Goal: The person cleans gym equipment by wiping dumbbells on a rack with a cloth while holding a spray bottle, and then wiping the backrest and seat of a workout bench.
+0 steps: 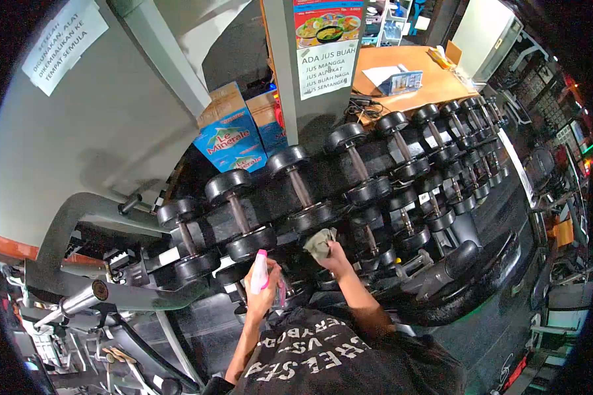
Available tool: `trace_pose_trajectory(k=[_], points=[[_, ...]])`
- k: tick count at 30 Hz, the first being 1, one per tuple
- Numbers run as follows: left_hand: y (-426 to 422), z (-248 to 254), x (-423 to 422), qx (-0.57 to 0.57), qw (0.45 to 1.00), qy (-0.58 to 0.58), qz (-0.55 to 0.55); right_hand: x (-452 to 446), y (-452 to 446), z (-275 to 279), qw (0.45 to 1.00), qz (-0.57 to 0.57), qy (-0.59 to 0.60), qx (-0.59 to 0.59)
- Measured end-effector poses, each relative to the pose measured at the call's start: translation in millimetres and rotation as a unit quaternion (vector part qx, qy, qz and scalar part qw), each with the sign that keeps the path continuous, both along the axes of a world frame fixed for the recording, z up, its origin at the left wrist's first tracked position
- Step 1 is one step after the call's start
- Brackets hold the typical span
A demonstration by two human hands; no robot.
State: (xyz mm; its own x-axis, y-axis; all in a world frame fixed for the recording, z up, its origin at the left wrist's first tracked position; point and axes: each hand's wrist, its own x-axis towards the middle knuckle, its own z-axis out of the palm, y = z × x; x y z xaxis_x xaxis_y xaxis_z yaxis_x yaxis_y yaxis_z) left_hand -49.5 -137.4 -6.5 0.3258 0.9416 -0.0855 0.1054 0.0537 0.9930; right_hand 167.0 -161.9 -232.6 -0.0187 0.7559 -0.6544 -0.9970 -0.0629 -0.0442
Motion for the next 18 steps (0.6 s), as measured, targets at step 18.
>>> trace_pose_trajectory(k=[18], points=[[6.9, -21.6, -7.4, -0.008, 0.999, 0.03, 0.027, 1.8, -10.5, 5.1, 0.997, 0.051, -0.041, -0.043]])
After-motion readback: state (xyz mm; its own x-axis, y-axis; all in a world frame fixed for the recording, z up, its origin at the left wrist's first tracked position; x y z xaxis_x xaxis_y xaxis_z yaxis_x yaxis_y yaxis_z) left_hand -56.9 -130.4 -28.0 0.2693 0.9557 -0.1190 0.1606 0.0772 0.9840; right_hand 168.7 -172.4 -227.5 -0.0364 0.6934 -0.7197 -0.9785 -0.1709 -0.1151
